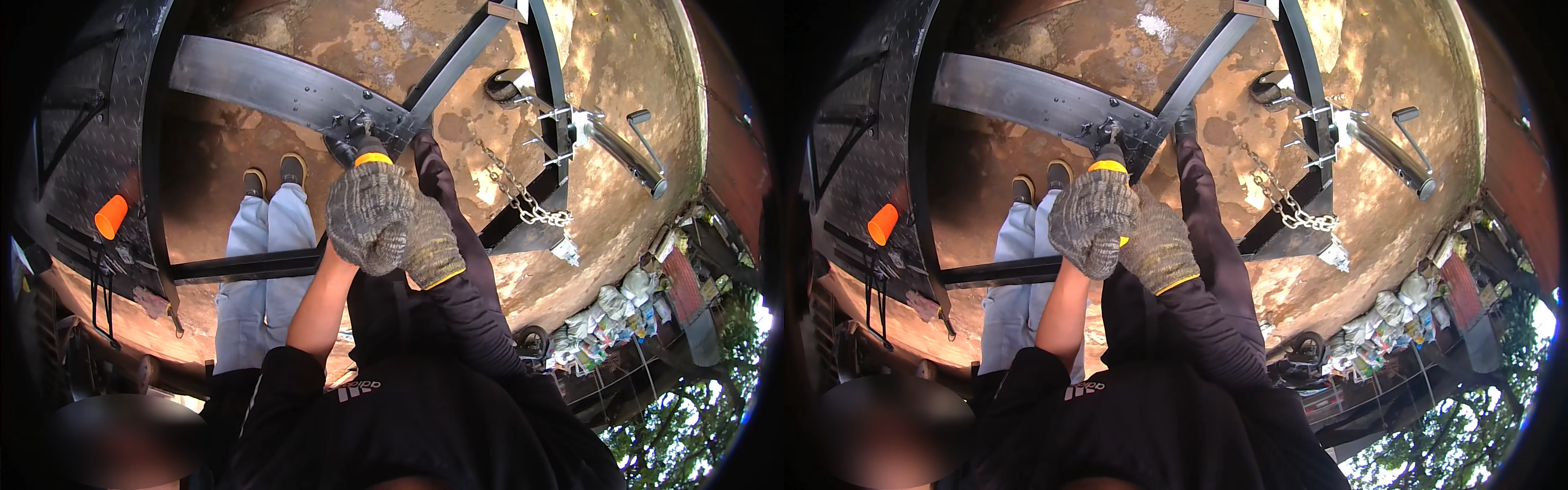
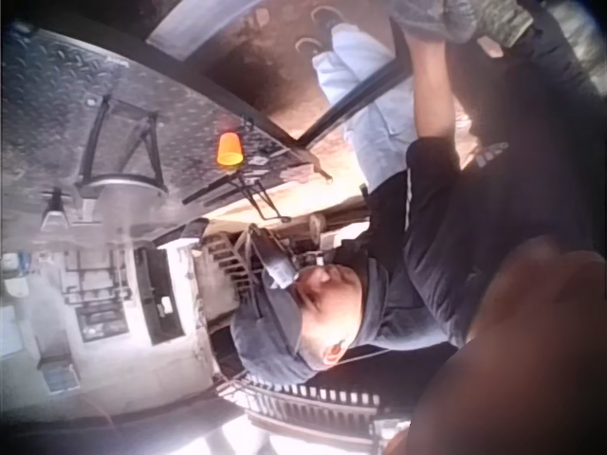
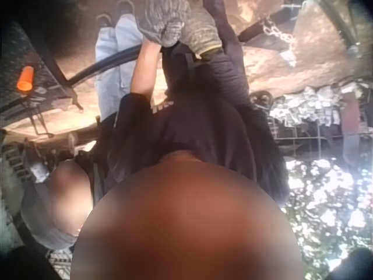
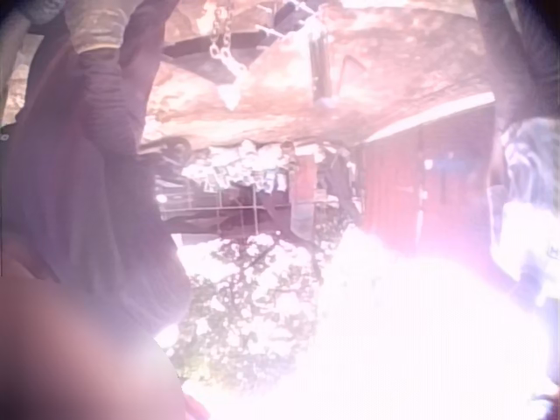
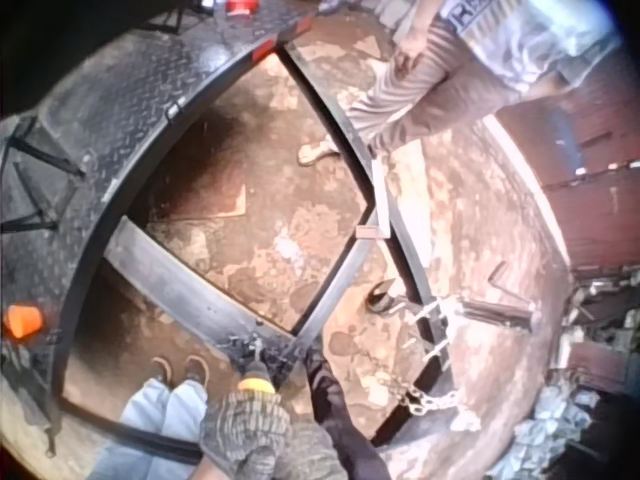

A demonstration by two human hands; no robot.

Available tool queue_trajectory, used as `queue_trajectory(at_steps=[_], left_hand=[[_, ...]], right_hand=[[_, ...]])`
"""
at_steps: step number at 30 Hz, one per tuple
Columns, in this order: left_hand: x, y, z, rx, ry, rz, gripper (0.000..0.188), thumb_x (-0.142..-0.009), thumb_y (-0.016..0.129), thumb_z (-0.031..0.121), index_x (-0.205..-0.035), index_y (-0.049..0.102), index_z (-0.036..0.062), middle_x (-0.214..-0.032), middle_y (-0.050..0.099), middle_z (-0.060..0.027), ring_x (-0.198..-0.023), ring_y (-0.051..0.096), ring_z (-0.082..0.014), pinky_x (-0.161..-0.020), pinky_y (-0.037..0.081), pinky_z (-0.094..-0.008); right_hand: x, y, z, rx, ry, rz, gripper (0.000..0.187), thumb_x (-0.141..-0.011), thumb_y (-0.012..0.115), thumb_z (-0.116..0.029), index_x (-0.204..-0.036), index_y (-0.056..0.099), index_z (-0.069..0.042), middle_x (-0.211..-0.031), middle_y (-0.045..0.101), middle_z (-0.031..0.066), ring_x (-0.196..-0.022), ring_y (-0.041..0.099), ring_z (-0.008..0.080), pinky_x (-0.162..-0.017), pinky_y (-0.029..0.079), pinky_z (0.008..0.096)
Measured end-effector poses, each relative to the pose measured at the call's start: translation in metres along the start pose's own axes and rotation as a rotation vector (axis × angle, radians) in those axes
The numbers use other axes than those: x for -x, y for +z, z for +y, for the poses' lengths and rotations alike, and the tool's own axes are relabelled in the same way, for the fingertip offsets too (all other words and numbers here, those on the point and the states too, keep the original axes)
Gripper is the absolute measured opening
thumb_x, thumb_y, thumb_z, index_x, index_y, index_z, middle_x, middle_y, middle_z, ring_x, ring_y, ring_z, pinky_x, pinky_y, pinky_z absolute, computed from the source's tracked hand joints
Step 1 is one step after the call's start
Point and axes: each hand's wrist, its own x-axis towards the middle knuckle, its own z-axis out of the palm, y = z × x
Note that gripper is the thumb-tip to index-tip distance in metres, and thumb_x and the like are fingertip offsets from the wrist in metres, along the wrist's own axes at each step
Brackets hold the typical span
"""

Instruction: The person uses a yellow power drill to fasten bolts into a metal frame structure while another person assists by holding the frame steady. The task involves repeated drilling and repositioning of the frame to secure multiple joints.

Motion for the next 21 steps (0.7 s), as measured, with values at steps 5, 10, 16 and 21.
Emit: queue_trajectory(at_steps=[5,10,16,21], left_hand=[[0.005,0.013,-0.026,1.167,-0.164,0.084,0.035,-0.087,0.04,0.016,-0.12,0.037,0.0034,-0.116,0.046,-0.01,-0.105,0.047,-0.02,-0.09,0.04,-0.0339],[0.013,0.02,-0.035,1.071,-0.094,0.117,0.034,-0.087,0.041,0.013,-0.119,0.038,0.003,-0.114,0.047,-0.0107,-0.103,0.048,-0.0196,-0.088,0.042,-0.0327],[0.006,0.016,-0.02,0.474,-0.118,0.156,0.034,-0.085,0.044,0.011,-0.118,0.039,0.0029,-0.113,0.048,-0.0111,-0.101,0.049,-0.0198,-0.086,0.043,-0.0327],[0.006,0.016,-0.026,0.946,-0.116,0.098,0.033,-0.084,0.045,0.011,-0.117,0.041,0.0027,-0.112,0.049,-0.0102,-0.099,0.051,-0.0197,-0.086,0.043,-0.0328]], right_hand=[[-0.002,-0.005,-0.002,-0.013,0.086,-0.145,0.048,-0.071,0.058,-0.032,-0.109,0.046,-0.004,-0.104,0.05,0.0173,-0.089,0.053,0.0331,-0.074,0.044,0.041],[-0.002,-0.005,-0.001,-0.051,0.089,-0.112,0.045,-0.071,0.058,-0.03,-0.105,0.047,-0.004,-0.099,0.051,0.017,-0.086,0.054,0.0334,-0.071,0.044,0.041],[-0.002,-0.005,0.0,-0.029,0.036,-0.07,0.042,-0.072,0.057,-0.03,-0.102,0.048,-0.004,-0.096,0.052,0.0168,-0.085,0.054,0.0333,-0.07,0.044,0.0413],[-0.005,-0.015,-0.009,0.05,0.039,-0.06,0.041,-0.072,0.057,-0.03,-0.102,0.048,-0.004,-0.096,0.052,0.0168,-0.085,0.054,0.0333,-0.07,0.044,0.0412]])
